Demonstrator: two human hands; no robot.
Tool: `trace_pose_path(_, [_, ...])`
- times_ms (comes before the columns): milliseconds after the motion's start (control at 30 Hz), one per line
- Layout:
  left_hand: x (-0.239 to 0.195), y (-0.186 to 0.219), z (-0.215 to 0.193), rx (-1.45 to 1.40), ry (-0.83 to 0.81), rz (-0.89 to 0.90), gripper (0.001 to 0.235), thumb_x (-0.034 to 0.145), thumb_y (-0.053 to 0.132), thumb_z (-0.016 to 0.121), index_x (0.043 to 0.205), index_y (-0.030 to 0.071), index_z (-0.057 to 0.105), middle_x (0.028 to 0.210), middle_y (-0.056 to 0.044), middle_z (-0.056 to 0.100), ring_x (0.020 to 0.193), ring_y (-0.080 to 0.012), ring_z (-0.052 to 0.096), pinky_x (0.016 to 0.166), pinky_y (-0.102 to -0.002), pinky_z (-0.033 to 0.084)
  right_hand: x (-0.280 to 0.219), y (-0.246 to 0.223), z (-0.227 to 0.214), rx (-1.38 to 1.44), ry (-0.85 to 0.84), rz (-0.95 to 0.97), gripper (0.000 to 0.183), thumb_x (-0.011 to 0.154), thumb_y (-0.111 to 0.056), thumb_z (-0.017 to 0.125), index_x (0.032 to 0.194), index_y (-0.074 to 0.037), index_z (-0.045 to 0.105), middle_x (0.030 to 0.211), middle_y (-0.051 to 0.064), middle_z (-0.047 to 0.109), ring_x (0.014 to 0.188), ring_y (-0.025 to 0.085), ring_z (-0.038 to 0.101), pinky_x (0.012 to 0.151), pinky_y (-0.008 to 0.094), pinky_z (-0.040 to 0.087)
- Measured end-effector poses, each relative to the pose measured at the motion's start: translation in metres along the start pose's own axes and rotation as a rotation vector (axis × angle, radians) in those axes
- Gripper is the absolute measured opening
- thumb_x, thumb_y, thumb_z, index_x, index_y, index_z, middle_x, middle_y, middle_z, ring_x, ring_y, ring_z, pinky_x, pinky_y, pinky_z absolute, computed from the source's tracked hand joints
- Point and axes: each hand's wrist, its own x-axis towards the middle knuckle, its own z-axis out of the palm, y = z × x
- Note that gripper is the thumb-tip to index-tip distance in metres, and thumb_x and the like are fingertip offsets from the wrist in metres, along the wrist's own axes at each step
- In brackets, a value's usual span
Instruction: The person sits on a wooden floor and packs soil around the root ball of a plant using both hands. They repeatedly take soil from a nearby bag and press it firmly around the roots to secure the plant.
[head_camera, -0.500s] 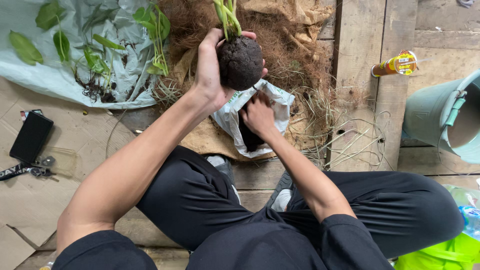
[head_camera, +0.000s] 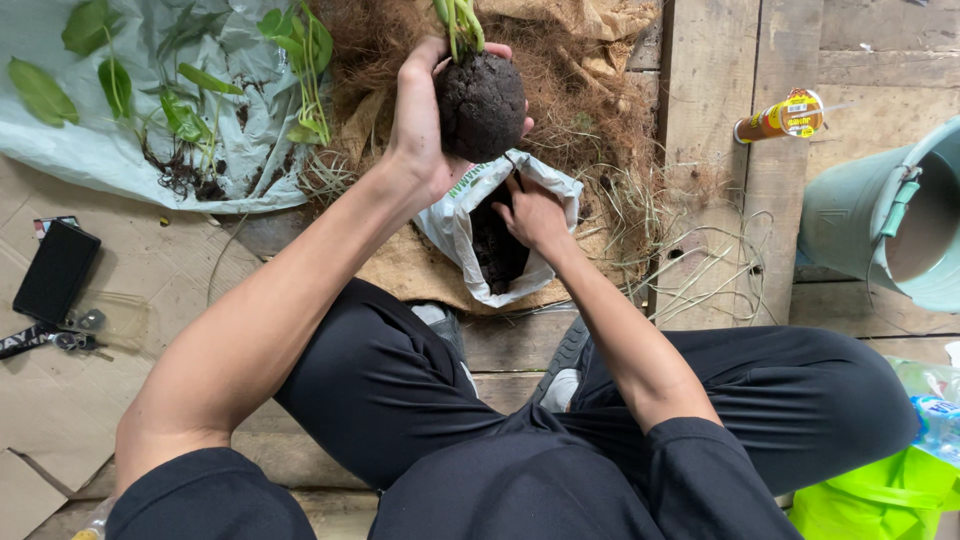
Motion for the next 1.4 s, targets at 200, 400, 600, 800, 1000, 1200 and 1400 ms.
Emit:
trace_pose_path(200, [-0.003, -0.003, 0.004, 0.059, -0.017, 0.002, 0.059, 0.099, 0.046, 0.029, 0.107, 0.002, 0.067, 0.093, -0.018, 0.070, 0.081, -0.0276, 0.073, 0.074, -0.047, 0.069, -0.014, -0.021, 0.039, -0.284, 0.140, -0.463, 0.057, 0.089, -0.039, 0.071, 0.130, -0.003, 0.054, 0.150, 0.023, 0.046, 0.146, 0.035, 0.039, 0.125, 0.057, 0.026])
trace_pose_path(400, [-0.001, -0.003, 0.004, 0.035, -0.041, 0.029, 0.059, 0.100, 0.044, 0.029, 0.109, 0.000, 0.067, 0.092, -0.019, 0.070, 0.079, -0.0283, 0.073, 0.073, -0.048, 0.070, -0.004, -0.029, 0.042, -0.226, 0.277, -0.592, 0.069, 0.075, -0.014, 0.074, 0.140, -0.002, 0.056, 0.138, 0.017, 0.060, 0.140, 0.032, 0.047, 0.126, 0.055, 0.025])
trace_pose_path(600, [-0.004, -0.001, 0.001, 0.026, -0.038, 0.029, 0.058, 0.100, 0.045, 0.030, 0.110, 0.001, 0.066, 0.091, -0.018, 0.070, 0.080, -0.0282, 0.073, 0.075, -0.047, 0.069, 0.007, -0.037, 0.030, 0.098, 0.219, -0.552, 0.074, 0.067, -0.023, 0.082, 0.134, -0.004, 0.057, 0.133, 0.022, 0.060, 0.131, 0.039, 0.050, 0.117, 0.052, 0.034])
trace_pose_path(800, [-0.002, -0.001, 0.003, 0.022, -0.019, 0.003, 0.058, 0.101, 0.046, 0.031, 0.110, 0.000, 0.067, 0.091, -0.017, 0.070, 0.080, -0.0269, 0.072, 0.075, -0.048, 0.069, 0.005, -0.047, 0.037, -0.074, 0.291, -0.522, 0.069, 0.067, -0.027, 0.083, 0.129, -0.007, 0.060, 0.130, 0.020, 0.061, 0.130, 0.040, 0.051, 0.115, 0.056, 0.034])
trace_pose_path(1000, [0.000, -0.004, 0.005, 0.042, -0.045, 0.000, 0.057, 0.099, 0.044, 0.029, 0.109, 0.002, 0.066, 0.090, -0.018, 0.071, 0.080, -0.0266, 0.073, 0.073, -0.048, 0.068, 0.004, -0.044, 0.045, -0.180, 0.399, -0.474, 0.095, 0.053, -0.036, 0.088, 0.133, 0.001, 0.054, 0.129, 0.026, 0.055, 0.127, 0.041, 0.048, 0.108, 0.057, 0.034])
trace_pose_path(1200, [0.001, -0.001, 0.005, 0.066, -0.019, 0.005, 0.058, 0.099, 0.044, 0.027, 0.108, 0.003, 0.066, 0.092, -0.019, 0.071, 0.079, -0.0264, 0.073, 0.071, -0.047, 0.069, -0.018, -0.034, 0.061, 0.317, 0.561, -0.095, 0.100, 0.067, -0.043, 0.091, 0.143, -0.001, 0.041, 0.133, 0.019, 0.055, 0.127, 0.033, 0.050, 0.110, 0.057, 0.039])
trace_pose_path(1400, [-0.001, -0.003, 0.006, 0.099, -0.016, 0.016, 0.059, 0.099, 0.045, 0.028, 0.109, 0.001, 0.066, 0.092, -0.019, 0.071, 0.079, -0.0270, 0.074, 0.070, -0.045, 0.070, -0.047, -0.007, 0.067, 0.337, 0.469, 0.210, 0.106, 0.068, -0.038, 0.094, 0.151, -0.006, 0.037, 0.129, 0.022, 0.049, 0.121, 0.038, 0.047, 0.107, 0.052, 0.042])
